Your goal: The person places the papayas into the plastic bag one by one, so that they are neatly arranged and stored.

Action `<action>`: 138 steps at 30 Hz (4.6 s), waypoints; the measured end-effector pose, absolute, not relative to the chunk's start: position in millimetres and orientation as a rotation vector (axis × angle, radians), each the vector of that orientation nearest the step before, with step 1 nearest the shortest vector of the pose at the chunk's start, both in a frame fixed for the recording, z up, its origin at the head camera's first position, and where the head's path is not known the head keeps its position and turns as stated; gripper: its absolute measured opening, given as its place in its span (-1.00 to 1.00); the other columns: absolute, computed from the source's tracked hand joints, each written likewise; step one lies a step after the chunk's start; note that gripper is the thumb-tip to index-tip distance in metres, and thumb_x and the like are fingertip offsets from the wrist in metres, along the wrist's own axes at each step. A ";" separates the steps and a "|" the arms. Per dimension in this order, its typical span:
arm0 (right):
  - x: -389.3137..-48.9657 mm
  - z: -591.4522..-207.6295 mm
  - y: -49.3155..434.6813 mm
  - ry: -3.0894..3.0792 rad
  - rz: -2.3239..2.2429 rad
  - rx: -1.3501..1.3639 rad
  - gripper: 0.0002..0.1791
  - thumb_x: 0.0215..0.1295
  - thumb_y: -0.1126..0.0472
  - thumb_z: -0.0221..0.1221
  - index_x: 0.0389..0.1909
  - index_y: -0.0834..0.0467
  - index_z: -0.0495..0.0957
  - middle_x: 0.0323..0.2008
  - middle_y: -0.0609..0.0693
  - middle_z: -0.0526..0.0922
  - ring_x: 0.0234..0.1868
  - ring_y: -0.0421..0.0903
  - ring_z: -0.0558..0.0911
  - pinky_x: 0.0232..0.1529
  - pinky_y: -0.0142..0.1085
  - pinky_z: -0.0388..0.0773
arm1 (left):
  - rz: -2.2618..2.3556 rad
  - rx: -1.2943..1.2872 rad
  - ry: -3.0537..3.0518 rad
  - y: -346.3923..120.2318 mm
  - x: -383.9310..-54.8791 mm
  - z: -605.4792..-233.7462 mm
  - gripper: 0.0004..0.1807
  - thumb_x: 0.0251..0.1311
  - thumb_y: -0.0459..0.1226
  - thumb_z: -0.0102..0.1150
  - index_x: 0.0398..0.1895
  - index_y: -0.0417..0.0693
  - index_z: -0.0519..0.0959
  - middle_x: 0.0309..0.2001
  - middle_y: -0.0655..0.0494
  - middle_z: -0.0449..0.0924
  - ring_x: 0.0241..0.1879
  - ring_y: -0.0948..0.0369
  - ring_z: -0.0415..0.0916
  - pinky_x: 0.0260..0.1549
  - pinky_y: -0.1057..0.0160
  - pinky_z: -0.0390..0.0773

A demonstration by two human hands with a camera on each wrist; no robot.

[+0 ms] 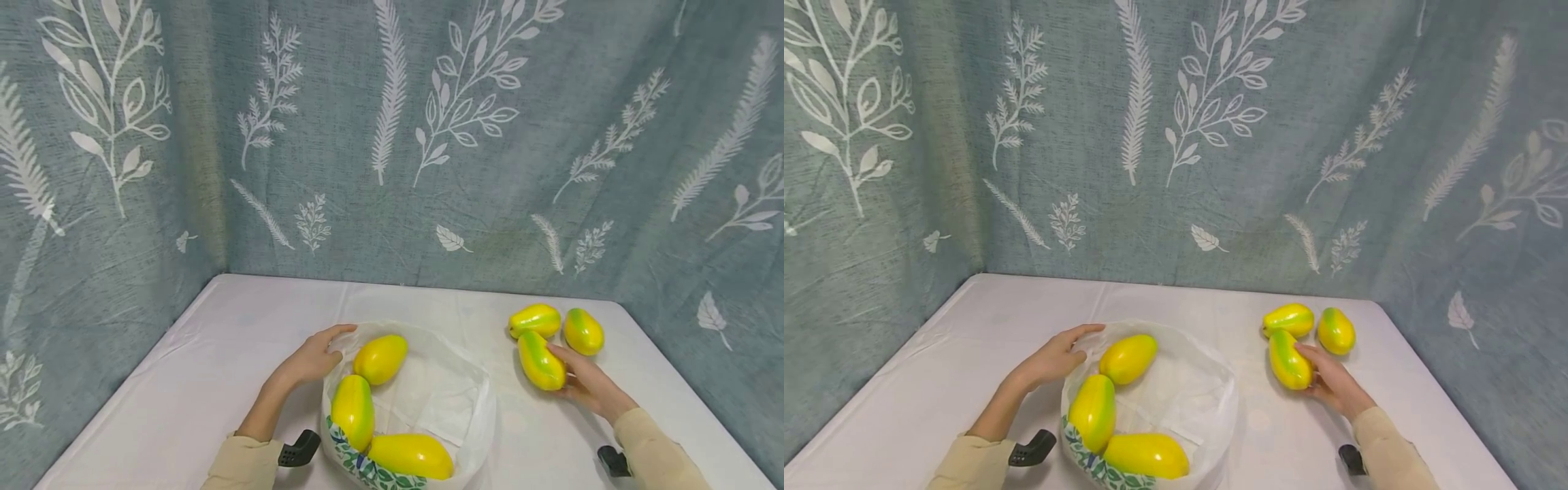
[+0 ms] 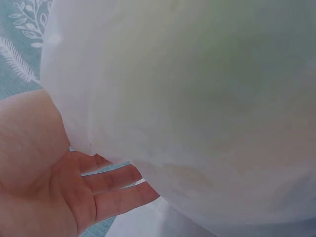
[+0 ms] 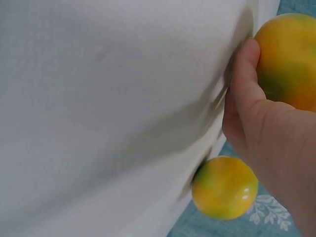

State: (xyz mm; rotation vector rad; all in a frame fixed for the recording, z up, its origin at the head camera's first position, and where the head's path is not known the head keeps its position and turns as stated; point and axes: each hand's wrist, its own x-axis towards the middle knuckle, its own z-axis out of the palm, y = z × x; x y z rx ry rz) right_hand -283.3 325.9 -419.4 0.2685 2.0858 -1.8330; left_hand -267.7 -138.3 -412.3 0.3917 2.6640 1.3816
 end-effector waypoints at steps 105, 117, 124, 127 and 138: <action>-270.1 -380.8 206.8 1.783 -1.972 -0.171 -0.43 0.47 -0.03 -0.10 0.29 0.27 0.14 0.04 0.08 0.29 -0.05 -0.05 0.42 0.02 -0.15 0.44 | 1.420 0.367 2.645 -136.6 -269.1 -409.4 -0.43 0.18 -0.51 -0.16 0.33 -0.20 0.32 0.30 -0.27 0.26 0.32 -0.19 0.12 0.22 -0.23 0.11; -265.2 -391.5 190.4 1.792 -1.899 -0.212 -0.36 0.47 -0.02 -0.11 0.34 0.34 0.06 0.09 0.11 0.28 -0.01 -0.05 0.40 0.01 -0.18 0.43 | 1.416 0.360 2.644 -137.2 -269.4 -410.2 -0.42 0.17 -0.52 -0.16 0.33 -0.19 0.32 0.31 -0.26 0.26 0.32 -0.19 0.11 0.22 -0.23 0.11; -265.1 -399.0 179.2 1.822 -1.832 -0.217 -0.32 0.46 -0.06 -0.10 0.36 0.34 0.05 0.16 0.16 0.26 0.08 0.02 0.37 0.05 -0.12 0.42 | 1.425 0.370 2.642 -137.2 -268.6 -410.0 -0.42 0.17 -0.52 -0.16 0.32 -0.21 0.32 0.29 -0.28 0.27 0.31 -0.19 0.14 0.21 -0.23 0.14; -264.7 -402.2 173.9 1.833 -1.803 -0.210 -0.28 0.43 -0.09 -0.07 0.37 0.33 0.05 0.18 0.18 0.26 0.10 0.05 0.36 0.06 -0.10 0.41 | 1.433 0.368 2.638 -137.2 -268.2 -409.9 -0.43 0.17 -0.52 -0.16 0.32 -0.22 0.32 0.29 -0.28 0.28 0.30 -0.18 0.16 0.20 -0.23 0.15; -263.2 -415.6 158.4 1.841 -1.766 -0.137 -0.26 0.37 -0.09 0.02 0.34 0.35 0.11 0.10 0.19 0.38 -0.02 0.03 0.48 -0.04 -0.08 0.50 | 1.418 0.382 2.645 -135.2 -268.5 -407.8 -0.42 0.16 -0.52 -0.17 0.32 -0.23 0.31 0.29 -0.26 0.29 0.30 -0.17 0.15 0.22 -0.21 0.13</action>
